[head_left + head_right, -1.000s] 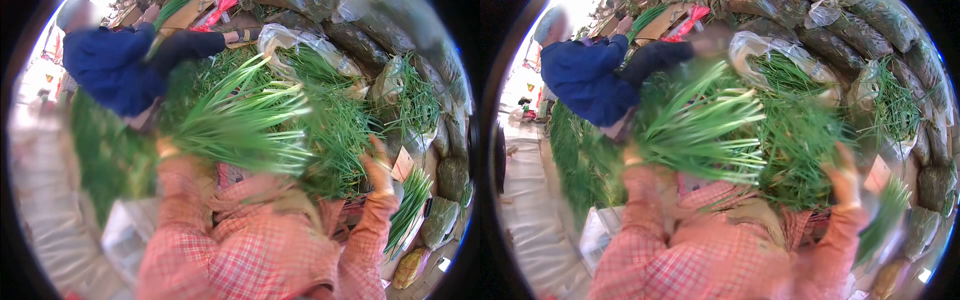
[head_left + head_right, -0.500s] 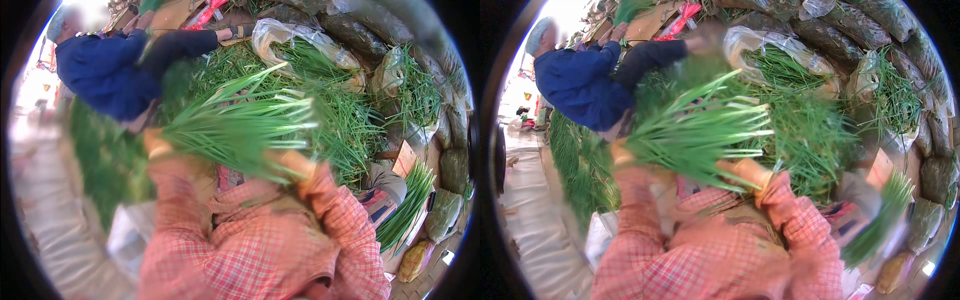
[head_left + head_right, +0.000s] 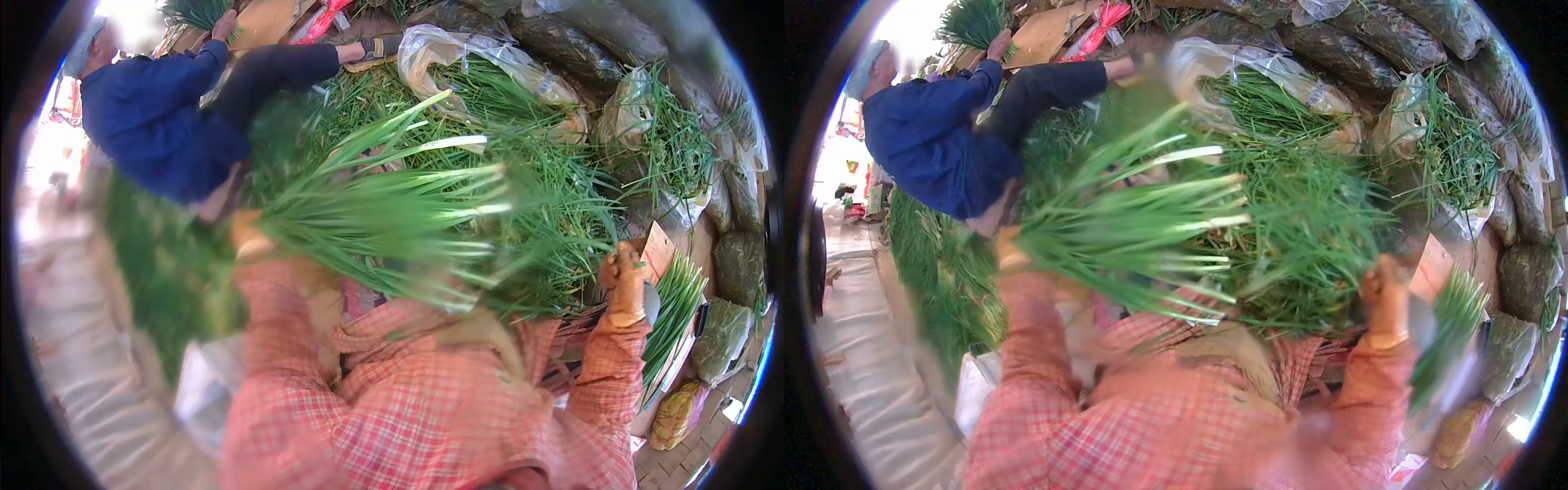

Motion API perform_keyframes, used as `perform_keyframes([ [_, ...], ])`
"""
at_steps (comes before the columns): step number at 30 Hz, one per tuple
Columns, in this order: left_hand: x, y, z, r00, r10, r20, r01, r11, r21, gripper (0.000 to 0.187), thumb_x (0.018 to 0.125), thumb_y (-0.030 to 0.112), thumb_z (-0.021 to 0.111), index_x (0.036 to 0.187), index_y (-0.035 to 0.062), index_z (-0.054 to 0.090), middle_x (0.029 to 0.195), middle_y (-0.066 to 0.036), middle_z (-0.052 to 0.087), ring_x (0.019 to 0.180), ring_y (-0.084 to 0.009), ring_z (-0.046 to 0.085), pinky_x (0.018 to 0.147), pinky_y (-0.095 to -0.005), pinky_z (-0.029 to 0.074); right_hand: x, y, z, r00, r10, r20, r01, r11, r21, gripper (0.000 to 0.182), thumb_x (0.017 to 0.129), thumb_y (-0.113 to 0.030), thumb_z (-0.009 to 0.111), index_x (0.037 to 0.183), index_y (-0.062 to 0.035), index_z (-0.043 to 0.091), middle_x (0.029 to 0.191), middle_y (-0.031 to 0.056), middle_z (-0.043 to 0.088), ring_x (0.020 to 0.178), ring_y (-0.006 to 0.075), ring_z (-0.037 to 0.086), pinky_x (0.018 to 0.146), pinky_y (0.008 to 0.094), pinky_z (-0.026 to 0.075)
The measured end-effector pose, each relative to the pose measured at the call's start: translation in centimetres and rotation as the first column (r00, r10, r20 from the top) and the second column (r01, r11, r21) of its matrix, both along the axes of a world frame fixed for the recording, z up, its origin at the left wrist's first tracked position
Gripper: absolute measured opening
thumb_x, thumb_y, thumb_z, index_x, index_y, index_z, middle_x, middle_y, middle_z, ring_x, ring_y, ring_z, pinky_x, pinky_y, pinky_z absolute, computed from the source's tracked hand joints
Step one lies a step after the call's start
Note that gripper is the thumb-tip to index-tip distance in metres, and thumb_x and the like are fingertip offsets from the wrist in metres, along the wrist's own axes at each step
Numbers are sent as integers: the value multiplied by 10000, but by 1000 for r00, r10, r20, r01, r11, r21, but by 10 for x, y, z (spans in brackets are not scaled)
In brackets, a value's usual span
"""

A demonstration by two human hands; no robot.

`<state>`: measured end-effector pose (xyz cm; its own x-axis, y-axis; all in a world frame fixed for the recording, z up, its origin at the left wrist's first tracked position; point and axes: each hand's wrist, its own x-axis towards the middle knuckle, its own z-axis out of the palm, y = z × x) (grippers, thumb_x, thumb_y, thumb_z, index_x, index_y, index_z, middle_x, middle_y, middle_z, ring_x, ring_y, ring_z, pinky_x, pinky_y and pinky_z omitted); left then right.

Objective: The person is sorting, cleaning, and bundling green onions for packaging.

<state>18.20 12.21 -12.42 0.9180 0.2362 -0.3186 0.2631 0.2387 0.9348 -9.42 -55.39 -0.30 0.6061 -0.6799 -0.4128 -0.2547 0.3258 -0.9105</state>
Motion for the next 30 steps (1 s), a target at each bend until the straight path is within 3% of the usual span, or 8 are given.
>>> perform_keyframes([
  [1, 1, -2, 1, 1000, -18, 11, 16, 994, 107, 505, 905, 354, 295, 873, -46, 601, 822, -145, 620, 776, -273, 567, 778, -399, 439, -13, -47, -19, 936, 186, -299, -305, 851, -427, 123, 856, -215, 537, 849, -93, 546, 622, 25, 517, 423, 137, 412, 386, 256, 336],
  [3, -1, -19, 19, 979, -153, -131, 201, 678, 707, 453, 879, 320, 340, 861, -51, 599, 811, -140, 621, 785, -278, 569, 762, -398, 447, -4, -37, 5, 596, -200, -777, -797, -29, -604, 205, 785, -188, 603, 959, -84, 569, 813, 75, 577, 657, 235, 525, 633, 331, 440],
  [4, -2, -28, 28, 960, -170, -222, 271, 375, 886, 427, 866, 302, 362, 855, -53, 599, 805, -138, 622, 789, -280, 570, 755, -397, 452, 3, -25, 12, 764, -118, -635, -645, -100, -758, 268, 749, -184, 626, 994, -90, 574, 887, 85, 569, 779, 264, 508, 733, 364, 404],
  [5, 4, -12, 16, 965, -211, -155, 254, 617, 745, 396, 852, 282, 377, 859, -45, 600, 819, -134, 622, 791, -274, 571, 747, -395, 454, 22, 9, 33, 887, -18, -462, -459, -150, -875, 336, 713, -180, 649, 1030, -97, 578, 962, 94, 561, 900, 293, 491, 834, 397, 368],
  [7, 17, 41, -19, 974, -225, -8, 217, 930, 296, 336, 825, 243, 407, 868, -28, 602, 846, -126, 624, 796, -262, 573, 732, -390, 460, 57, 68, 75, 884, 275, -378, -405, 47, -913, 341, 701, -196, 661, 1023, -102, 600, 952, 92, 551, 941, 272, 461, 830, 384, 349],
  [10, 4, -25, 33, 999, 43, -24, -48, 946, -320, 125, 776, 142, 511, 757, 25, 551, 754, -78, 577, 691, -192, 528, 691, -336, 435, 95, 133, 81, 821, 476, -314, -341, -30, -939, 339, 692, -384, 661, 848, -86, 622, 813, 77, 530, 838, 267, 456, 685, 398, 353],
  [17, -7, -70, 94, 966, 224, 131, -217, 974, -63, 249, 866, 221, 394, 731, 55, 522, 685, -63, 527, 671, -205, 497, 709, -328, 410, 127, 188, 26, 647, 626, -435, -611, 85, -787, 326, 680, -431, 637, 760, -116, 672, 860, 109, 563, 879, 303, 471, 721, 433, 350],
  [30, -14, -155, 162, 932, 352, -84, -362, 915, -178, 372, 907, 283, 418, 565, 145, 375, 555, -21, 434, 581, -172, 430, 669, -324, 395, 100, 199, 5, 871, 483, -88, -342, 469, -814, 103, 781, -184, 594, 773, -82, 600, 651, 109, 556, 661, 296, 499, 629, 377, 374],
])
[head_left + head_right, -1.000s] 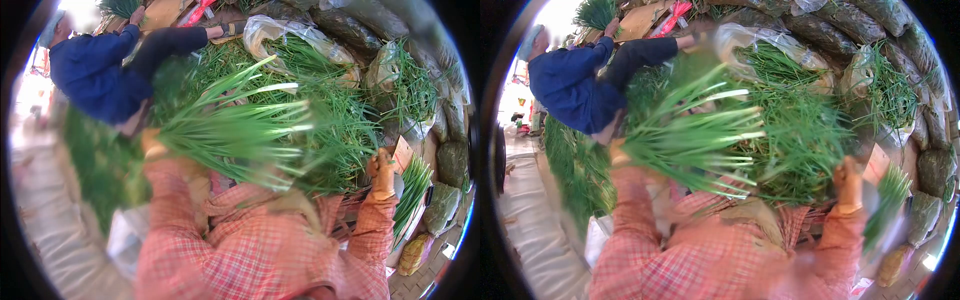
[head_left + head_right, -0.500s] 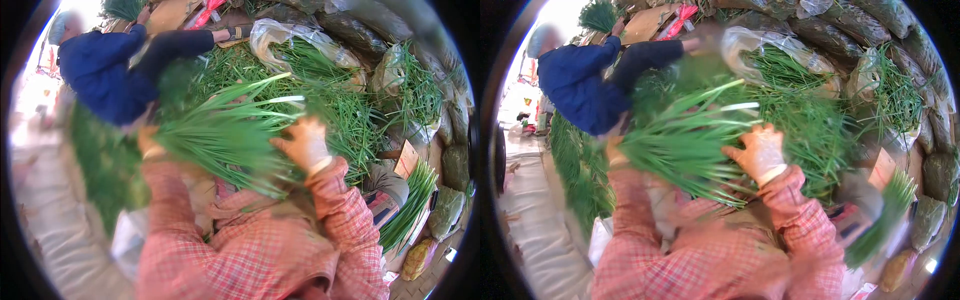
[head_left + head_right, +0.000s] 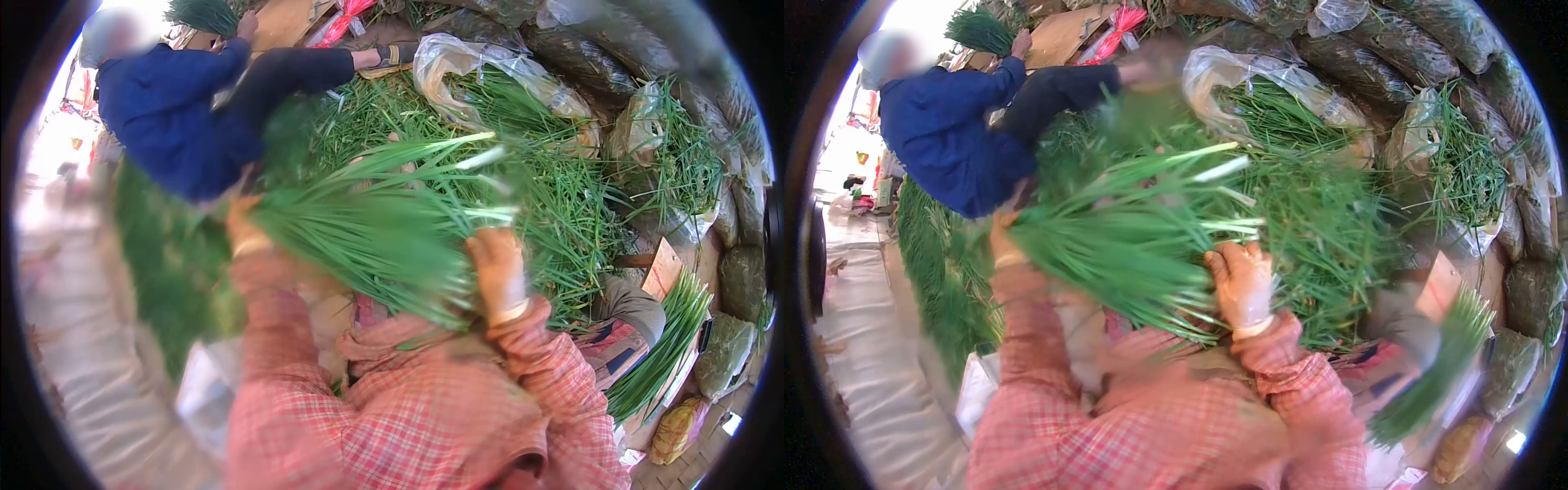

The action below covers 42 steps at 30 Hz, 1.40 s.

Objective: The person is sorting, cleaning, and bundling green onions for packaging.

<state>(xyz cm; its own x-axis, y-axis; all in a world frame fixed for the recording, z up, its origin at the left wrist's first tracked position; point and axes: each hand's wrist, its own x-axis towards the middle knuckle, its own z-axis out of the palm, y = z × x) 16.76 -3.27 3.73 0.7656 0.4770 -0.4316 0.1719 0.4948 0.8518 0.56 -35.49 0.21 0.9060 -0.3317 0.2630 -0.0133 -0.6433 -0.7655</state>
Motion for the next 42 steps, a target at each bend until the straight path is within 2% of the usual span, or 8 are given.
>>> perform_keyframes([
  [12, 28, 74, -78, 892, -285, 350, 386, 884, -264, 154, 827, 194, 482, 769, 64, 539, 668, -45, 532, 666, -189, 504, 696, -356, 447, -50, -145, -32, 947, -144, -289, 307, 677, 668, 258, 876, -300, 501, 797, -62, 557, 640, 47, 511, 519, 128, 420, 478, 253, 348],
  [14, 28, 77, -82, 883, -301, 360, 408, 872, -271, 135, 803, 152, 487, 850, 49, 561, 679, -44, 532, 663, -188, 504, 691, -345, 451, -60, -204, -40, 829, -236, -507, -42, 878, -477, 276, 816, -335, 558, 899, -72, 580, 766, 129, 608, 674, 263, 588, 596, 377, 449],
  [16, 35, 69, -74, 873, -334, 355, 435, 862, -259, 172, 784, 121, 483, 910, 39, 568, 684, -46, 532, 660, -190, 504, 684, -339, 455, -31, -192, 2, 796, -329, -509, -125, 732, -669, 430, 765, -374, 603, 1086, -92, 549, 966, 151, 596, 886, 295, 573, 749, 417, 443],
  [22, 35, 48, -53, 925, -299, 236, 333, 935, -120, 266, 876, 233, 455, 711, 41, 533, 651, -39, 530, 686, -212, 520, 730, -345, 448, 77, -87, 33, 825, 456, -333, -400, 888, 225, 566, 818, -448, 519, 1196, -29, 465, 1204, 185, 490, 1129, 323, 456, 955, 372, 351],
  [31, 44, 36, -49, 838, -332, 433, 500, 784, -368, 288, 875, 259, 504, 627, 120, 458, 612, -9, 478, 656, -171, 485, 685, -285, 397, 9, -154, 14, 889, 263, -374, -72, 888, 454, 262, 835, -288, 523, 816, -44, 616, 687, 25, 565, 631, 118, 478, 621, 265, 392],
  [35, 48, 23, -30, 898, -264, 351, 386, 857, -342, 345, 875, 281, 513, 590, 136, 381, 573, 9, 395, 601, -157, 421, 666, -292, 375, -76, -314, -50, 922, -161, -353, -48, 855, -516, 220, 798, -272, 533, 703, -84, 593, 669, 57, 597, 580, 228, 544, 559, 337, 402],
  [37, 43, 7, -7, 874, -242, 422, 396, 858, -327, 360, 882, 290, 502, 586, 139, 363, 563, 11, 367, 588, -154, 405, 661, -295, 374, -69, -265, 20, 378, -691, -616, -241, 569, -786, 281, 708, -284, 615, 947, -138, 630, 991, 74, 611, 993, 288, 526, 821, 409, 402],
  [42, 19, -75, 103, 737, -235, 634, 415, 898, -150, 390, 922, 242, 422, 575, 154, 268, 565, 29, 220, 583, -138, 296, 667, -307, 335, -48, -169, 39, 955, 24, -296, -76, 983, -166, 418, 748, -183, 633, 1131, -54, 526, 1085, 101, 545, 986, 233, 518, 849, 333, 406],
])
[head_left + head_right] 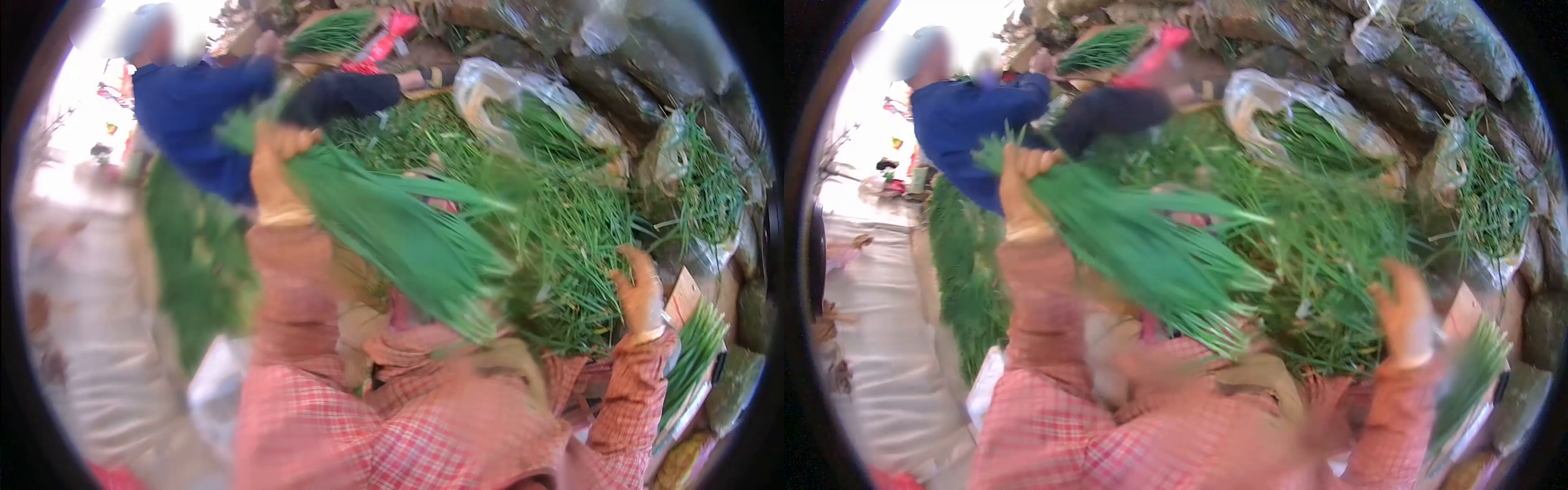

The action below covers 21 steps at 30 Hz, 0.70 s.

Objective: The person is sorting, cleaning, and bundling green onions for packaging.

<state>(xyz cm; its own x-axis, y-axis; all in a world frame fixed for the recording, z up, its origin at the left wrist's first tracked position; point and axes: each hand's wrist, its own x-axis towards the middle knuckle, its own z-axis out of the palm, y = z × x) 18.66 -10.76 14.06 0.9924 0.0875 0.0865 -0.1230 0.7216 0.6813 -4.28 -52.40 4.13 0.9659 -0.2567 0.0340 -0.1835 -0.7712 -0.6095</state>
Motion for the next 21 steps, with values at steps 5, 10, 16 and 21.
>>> perform_keyframes([
  [5, -20, -74, 104, 969, -115, 220, 78, 983, 168, 387, 901, 337, 451, 602, 139, 305, 568, 7, 276, 575, -177, 358, 695, -371, 383, 29, 121, 58, 714, 694, 90, -155, 31, 987, 484, 848, -298, 560, 1195, 24, 460, 1116, 128, 543, 1016, 202, 517, 870, 330, 418],
  [10, -32, -120, 160, 905, -197, 376, 97, 958, 269, 402, 899, 361, 442, 593, 142, 301, 543, 9, 283, 484, -141, 335, 584, -327, 382, 35, 186, 71, 610, 647, 457, -57, -540, 840, 906, 754, -623, 491, 1305, 60, 265, 1303, 200, 365, 1180, 324, 392, 959, 492, 333],
  [16, -86, -164, 156, 753, -450, 480, 180, 842, 508, 424, 893, 344, 446, 545, 142, 313, 467, -9, 311, 403, -143, 339, 436, -316, 336, 66, 196, 79, 808, 239, 539, -80, -862, 501, 948, 698, -724, 439, 1316, -25, 271, 1289, 179, 373, 1197, 309, 365, 958, 513, 326],
  [21, -137, -167, 78, 124, -850, 511, 101, 524, 846, 337, 843, 312, 506, 593, 91, 462, 550, -29, 425, 485, -217, 427, 494, -379, 379, 58, 158, 63, 947, -150, 283, -129, -988, -89, 822, 734, -712, 397, 1301, -121, 329, 1267, 122, 417, 1167, 284, 396, 966, 470, 345],
])
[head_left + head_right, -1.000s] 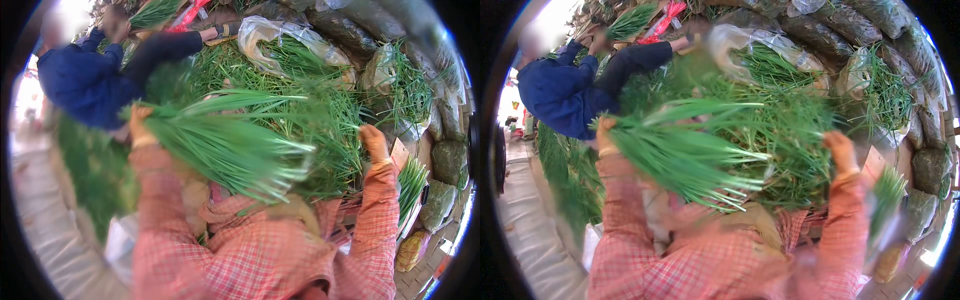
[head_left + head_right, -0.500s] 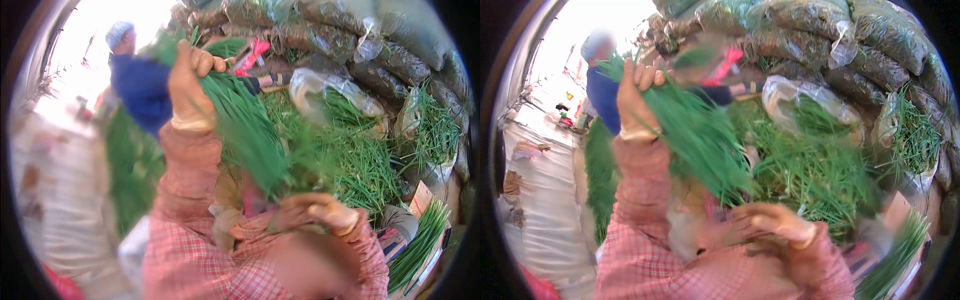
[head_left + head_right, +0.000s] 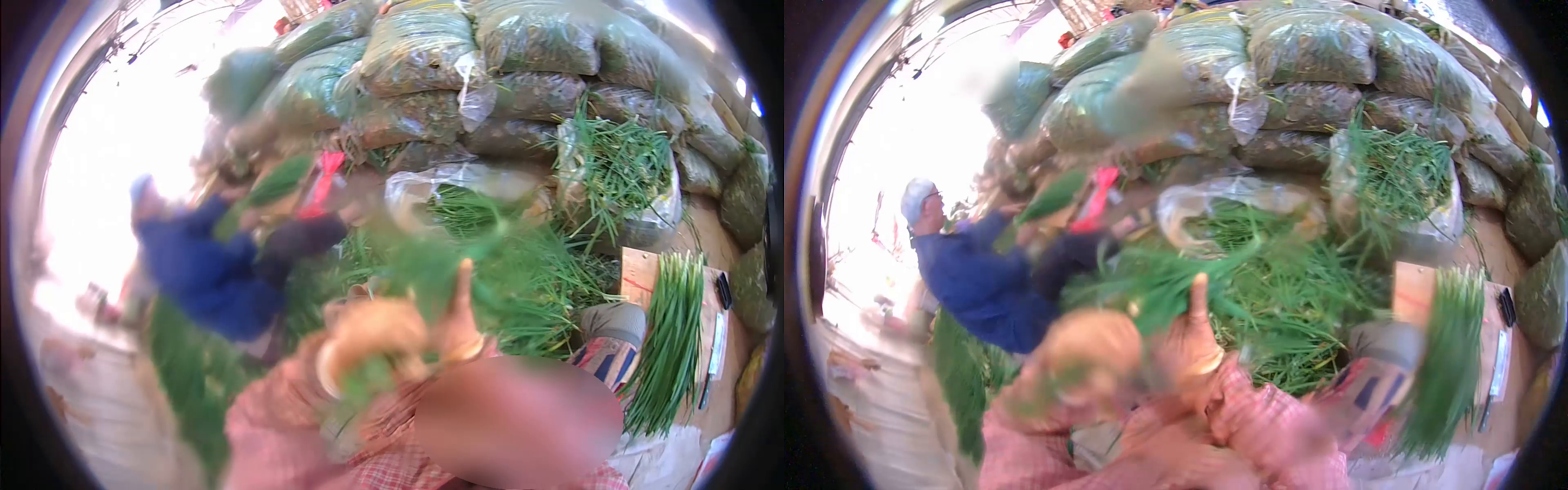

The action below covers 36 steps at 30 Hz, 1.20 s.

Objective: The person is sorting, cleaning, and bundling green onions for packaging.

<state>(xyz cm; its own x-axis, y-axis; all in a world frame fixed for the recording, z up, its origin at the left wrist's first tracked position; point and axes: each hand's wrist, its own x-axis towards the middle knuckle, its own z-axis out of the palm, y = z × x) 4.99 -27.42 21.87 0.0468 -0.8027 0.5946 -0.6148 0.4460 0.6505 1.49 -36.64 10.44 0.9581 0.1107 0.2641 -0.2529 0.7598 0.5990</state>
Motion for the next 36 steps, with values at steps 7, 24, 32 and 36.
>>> perform_keyframes([
  [7, -91, -22, -73, 718, -506, 478, 148, 782, 606, 119, 708, 185, 495, 624, 101, 494, 705, -69, 511, 689, -206, 491, 606, -308, 408, -37, -56, -22, 934, -326, -146, 161, 749, -642, 536, 752, -273, 643, 1207, -60, 458, 950, 110, 556, 745, 221, 528, 670, 344, 463],
  [24, 14, 0, -26, 632, 773, 57, -772, 634, -33, 298, 695, 91, 671, 978, 51, 585, 912, -84, 584, 868, -227, 525, 805, -337, 409, -120, -117, -12, 982, -191, 5, 42, 189, -981, 866, 559, -70, 716, 1299, 14, 274, 642, 99, 532, 417, 138, 448, 343, 245, 305],
  [32, 12, -59, -45, 548, 770, 327, -801, 596, -60, 373, 681, 290, 681, 936, 31, 597, 1212, -179, 407, 1177, -375, 293, 975, -449, 262, -137, -101, -14, 981, -183, -57, -51, 34, -998, 893, 513, -120, 748, 1263, 81, 306, 606, 70, 533, 405, 150, 476, 334, 246, 330],
  [36, 22, -65, -65, 742, 662, 101, -669, 724, 170, 233, 721, 227, 653, 838, 28, 625, 1265, -145, 414, 1239, -387, 243, 1008, -450, 225, -146, -100, -33, 983, -183, -6, 27, 175, -984, 813, 527, 17, 709, 1240, 95, 327, 817, 191, 586, 381, 202, 505, 319, 265, 388],
])
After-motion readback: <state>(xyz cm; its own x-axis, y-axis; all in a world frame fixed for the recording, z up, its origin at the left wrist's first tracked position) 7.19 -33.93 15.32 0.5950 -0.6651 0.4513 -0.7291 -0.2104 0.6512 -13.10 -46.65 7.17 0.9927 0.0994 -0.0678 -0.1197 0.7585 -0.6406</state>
